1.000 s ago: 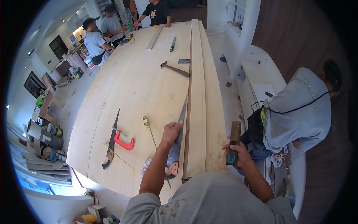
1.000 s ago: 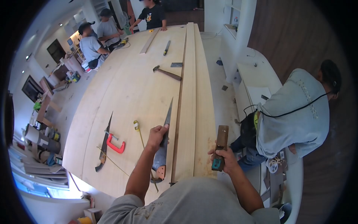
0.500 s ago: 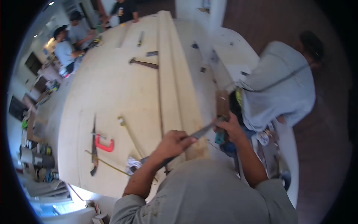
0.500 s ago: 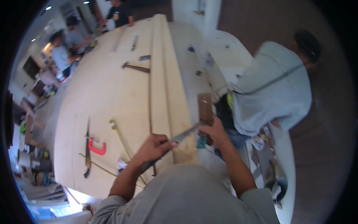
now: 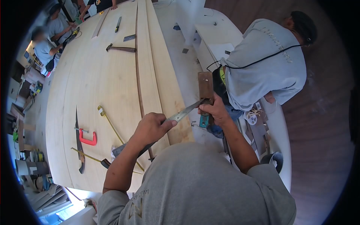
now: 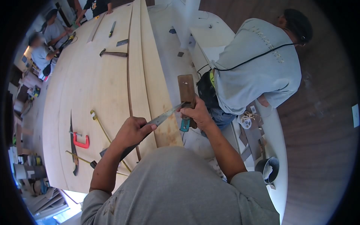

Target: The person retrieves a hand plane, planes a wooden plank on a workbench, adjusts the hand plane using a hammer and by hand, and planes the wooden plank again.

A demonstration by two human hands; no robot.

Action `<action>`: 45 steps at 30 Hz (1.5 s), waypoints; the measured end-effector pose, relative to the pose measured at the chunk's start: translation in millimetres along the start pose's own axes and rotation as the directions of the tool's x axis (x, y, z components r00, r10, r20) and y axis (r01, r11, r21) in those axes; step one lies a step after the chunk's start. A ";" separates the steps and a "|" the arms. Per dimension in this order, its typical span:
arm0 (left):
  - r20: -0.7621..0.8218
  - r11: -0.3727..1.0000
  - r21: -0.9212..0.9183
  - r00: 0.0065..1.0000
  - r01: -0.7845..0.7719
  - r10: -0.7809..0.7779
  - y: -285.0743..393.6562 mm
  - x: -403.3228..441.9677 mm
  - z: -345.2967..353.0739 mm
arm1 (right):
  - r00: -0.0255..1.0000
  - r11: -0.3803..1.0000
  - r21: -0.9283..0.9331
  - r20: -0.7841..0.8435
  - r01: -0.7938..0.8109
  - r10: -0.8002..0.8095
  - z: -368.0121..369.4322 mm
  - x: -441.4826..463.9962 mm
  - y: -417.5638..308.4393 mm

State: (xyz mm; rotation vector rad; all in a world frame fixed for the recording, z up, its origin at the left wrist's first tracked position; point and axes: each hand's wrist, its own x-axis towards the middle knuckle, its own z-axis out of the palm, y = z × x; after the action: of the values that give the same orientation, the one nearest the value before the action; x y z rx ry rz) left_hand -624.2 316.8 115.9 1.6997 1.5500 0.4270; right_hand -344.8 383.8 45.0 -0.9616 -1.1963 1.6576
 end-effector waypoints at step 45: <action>0.286 0.964 -0.174 0.947 0.203 -0.148 -50.6 131.1 -25.7 | 0.839 0.939 0.021 0.455 -0.345 0.298 -33.4 146.9 11.1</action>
State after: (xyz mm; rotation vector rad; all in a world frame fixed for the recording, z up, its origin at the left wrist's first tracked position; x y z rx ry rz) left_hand -650.7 446.6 62.6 1.3860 1.3925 0.2379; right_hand -366.1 529.5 11.2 -0.7662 -1.2742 2.2812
